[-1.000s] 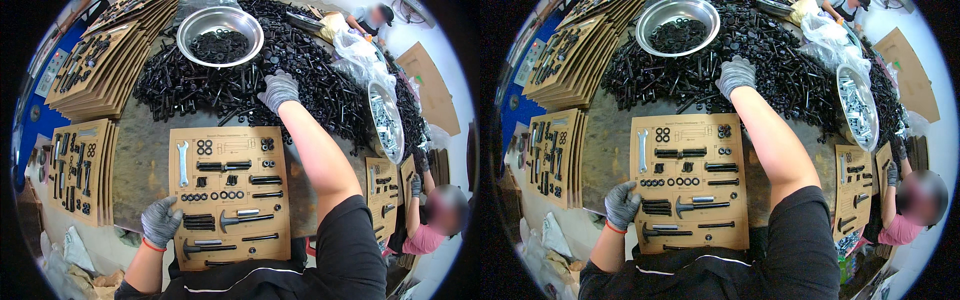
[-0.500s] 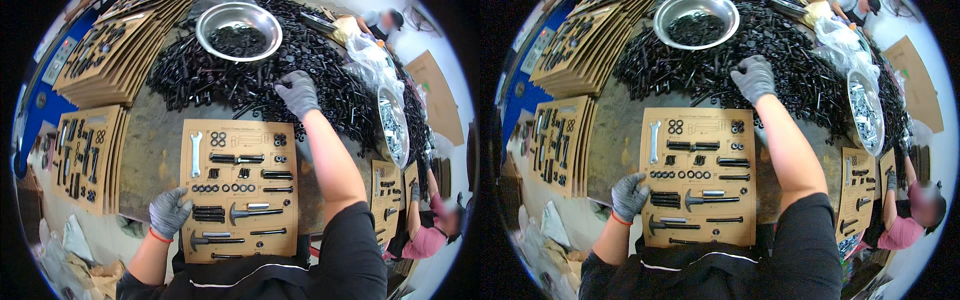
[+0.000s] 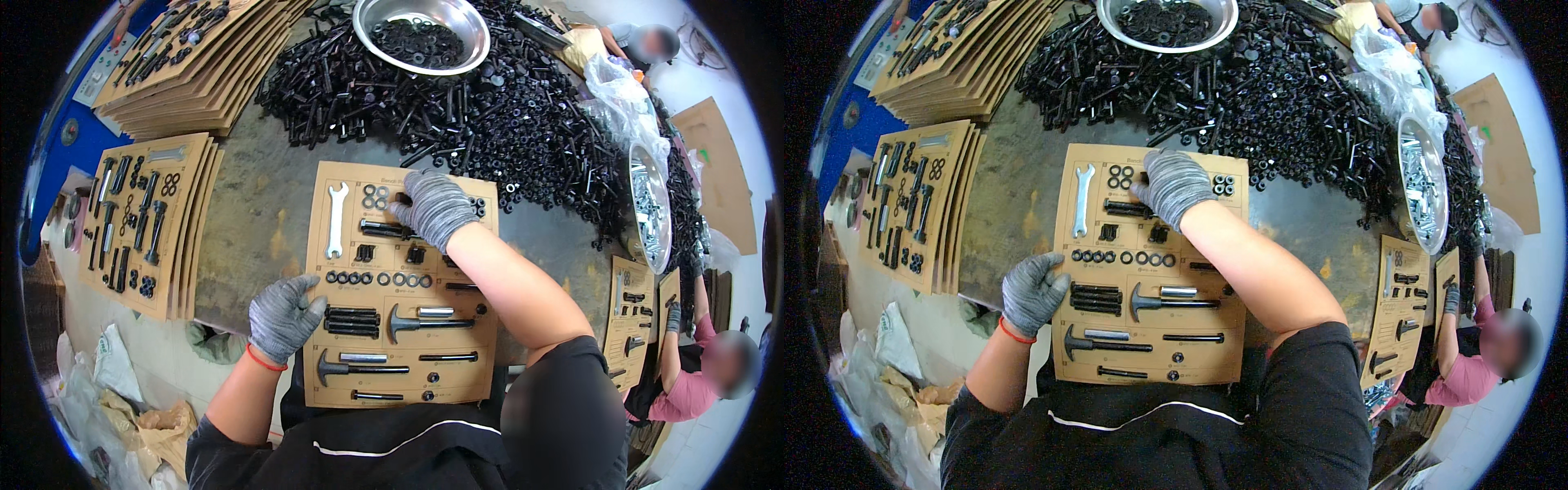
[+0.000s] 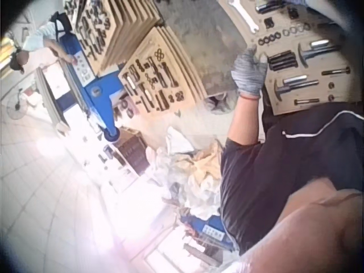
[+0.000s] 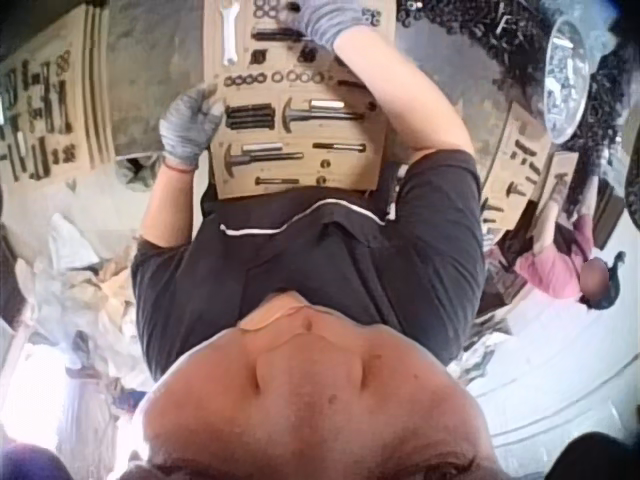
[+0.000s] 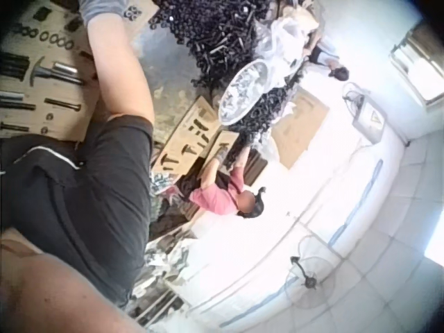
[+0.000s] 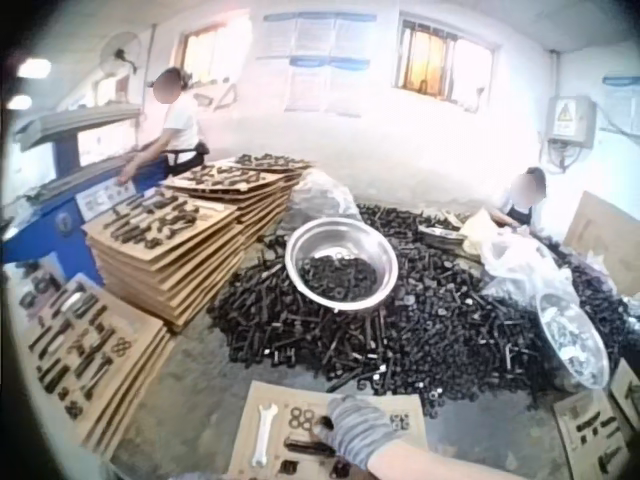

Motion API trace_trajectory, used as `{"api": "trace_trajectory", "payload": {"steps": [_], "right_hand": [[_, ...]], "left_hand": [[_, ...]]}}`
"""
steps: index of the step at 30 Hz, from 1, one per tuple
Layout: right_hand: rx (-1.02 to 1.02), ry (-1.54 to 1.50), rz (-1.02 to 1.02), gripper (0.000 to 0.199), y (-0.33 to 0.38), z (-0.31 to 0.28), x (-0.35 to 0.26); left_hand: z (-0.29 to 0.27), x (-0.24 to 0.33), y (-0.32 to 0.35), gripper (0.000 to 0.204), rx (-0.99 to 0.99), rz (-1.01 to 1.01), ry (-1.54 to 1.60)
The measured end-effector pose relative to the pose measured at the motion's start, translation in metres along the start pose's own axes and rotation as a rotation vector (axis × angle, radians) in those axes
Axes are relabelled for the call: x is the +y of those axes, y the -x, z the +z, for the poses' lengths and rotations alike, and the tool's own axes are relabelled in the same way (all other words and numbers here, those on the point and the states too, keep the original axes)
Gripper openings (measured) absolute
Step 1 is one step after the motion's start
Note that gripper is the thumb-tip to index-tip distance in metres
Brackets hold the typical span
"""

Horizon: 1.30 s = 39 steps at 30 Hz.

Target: The person assembles a bench press hardware kit by placing various tools and hardware onto a cardboard backing. They pick up hammers, bolts, washers, and a wrench from piles on the table and arrange them into designated slots on the board. The person repeats this process for multiple kits.

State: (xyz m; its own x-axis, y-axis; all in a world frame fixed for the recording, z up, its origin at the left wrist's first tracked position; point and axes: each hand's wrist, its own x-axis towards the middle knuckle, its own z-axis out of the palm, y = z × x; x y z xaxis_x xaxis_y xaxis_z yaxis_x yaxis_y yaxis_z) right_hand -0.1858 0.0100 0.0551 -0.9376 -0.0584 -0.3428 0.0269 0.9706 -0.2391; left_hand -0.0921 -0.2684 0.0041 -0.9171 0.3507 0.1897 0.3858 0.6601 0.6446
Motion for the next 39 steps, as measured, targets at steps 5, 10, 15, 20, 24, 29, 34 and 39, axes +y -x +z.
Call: {"api": "trace_trajectory", "payload": {"steps": [5, 10, 15, 20, 24, 29, 34, 39], "right_hand": [[0.217, -0.014, 0.02, 0.043, -0.004, -0.045, 0.033], [0.691, 0.287, 0.328, 0.037, -0.079, -0.096, 0.133], [0.427, 0.432, 0.383, 0.036, -0.122, -0.105, 0.12], [0.559, 0.429, 0.328, 0.024, -0.128, -0.096, 0.13], [0.806, 0.172, 0.309, 0.025, -0.06, -0.094, 0.124], [0.628, -0.348, -0.08, 0.02, 0.017, -0.043, 0.119], [0.413, -0.068, -0.26, 0.017, 0.026, 0.004, 0.095], [0.431, 0.041, -0.261, 0.019, 0.028, 0.014, 0.09]], "left_hand": [[0.0, -0.001, 0.001, 0.032, -0.012, -0.003, 0.007], [0.003, -0.002, -0.002, 0.024, 0.038, -0.052, 0.142], [-0.002, -0.002, -0.009, 0.02, 0.183, 0.096, 0.091], [0.001, -0.003, -0.009, 0.021, 0.246, 0.097, 0.078], [-0.016, 0.017, -0.043, 0.024, 0.262, 0.176, 0.057], [-0.007, 0.077, -0.113, 0.037, 0.036, 0.267, -0.268], [0.046, 0.087, -0.159, 0.037, -0.169, 0.208, -0.507], [0.058, 0.076, -0.167, 0.034, -0.245, 0.232, -0.568]]}}
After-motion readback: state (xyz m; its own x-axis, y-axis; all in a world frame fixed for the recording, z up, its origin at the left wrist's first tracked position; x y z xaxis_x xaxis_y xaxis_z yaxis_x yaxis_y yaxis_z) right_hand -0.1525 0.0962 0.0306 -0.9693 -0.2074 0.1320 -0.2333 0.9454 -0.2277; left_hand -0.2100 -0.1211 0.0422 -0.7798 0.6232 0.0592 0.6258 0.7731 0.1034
